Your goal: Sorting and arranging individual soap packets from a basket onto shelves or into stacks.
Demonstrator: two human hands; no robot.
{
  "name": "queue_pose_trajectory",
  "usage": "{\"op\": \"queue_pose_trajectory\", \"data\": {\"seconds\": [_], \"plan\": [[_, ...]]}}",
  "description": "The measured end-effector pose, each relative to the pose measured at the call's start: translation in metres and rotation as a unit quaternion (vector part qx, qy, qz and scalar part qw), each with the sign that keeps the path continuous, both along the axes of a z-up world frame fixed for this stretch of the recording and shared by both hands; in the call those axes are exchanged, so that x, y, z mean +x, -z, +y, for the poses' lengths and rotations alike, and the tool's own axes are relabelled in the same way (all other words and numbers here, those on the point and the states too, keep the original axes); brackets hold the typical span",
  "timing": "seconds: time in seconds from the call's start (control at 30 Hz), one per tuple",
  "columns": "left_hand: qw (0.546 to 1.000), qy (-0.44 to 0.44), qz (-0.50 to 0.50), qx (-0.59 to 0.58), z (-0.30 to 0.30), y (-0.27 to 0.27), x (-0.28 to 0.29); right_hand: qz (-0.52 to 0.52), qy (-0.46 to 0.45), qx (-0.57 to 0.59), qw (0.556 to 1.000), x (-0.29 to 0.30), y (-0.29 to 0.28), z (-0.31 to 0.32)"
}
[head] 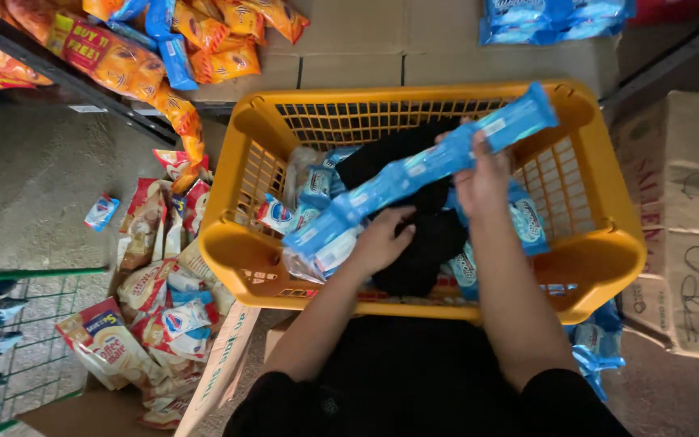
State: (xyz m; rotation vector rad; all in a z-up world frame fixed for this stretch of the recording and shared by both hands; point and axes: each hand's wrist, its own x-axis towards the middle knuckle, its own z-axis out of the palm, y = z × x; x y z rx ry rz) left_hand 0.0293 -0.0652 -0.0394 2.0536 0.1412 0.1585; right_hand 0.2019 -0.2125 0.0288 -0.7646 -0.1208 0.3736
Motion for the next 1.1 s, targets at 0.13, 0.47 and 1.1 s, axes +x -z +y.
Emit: {"op": "queue_pose_trajectory", "data": {"seconds": [0.13, 0.47, 1.1], "plan": [[0.991, 0.022, -0.076, 0.111, 0.036, -0.028, -0.014, -0.006, 0.056, -0.01, 0.998, 0.012, -0.002, -0.014], [0.964, -0.003, 0.075, 0.256, 0.126, -0.037, -0.049, -0.023, 0.169, 0.026, 0.985, 0.034, 0.016, -0.036], [0.914, -0.136, 0.061, -0.377, 0.143, 0.046, -0.059, -0.498, -0.202, -0.463, 0.705, -0.103, 0.017, 0.084]]}}
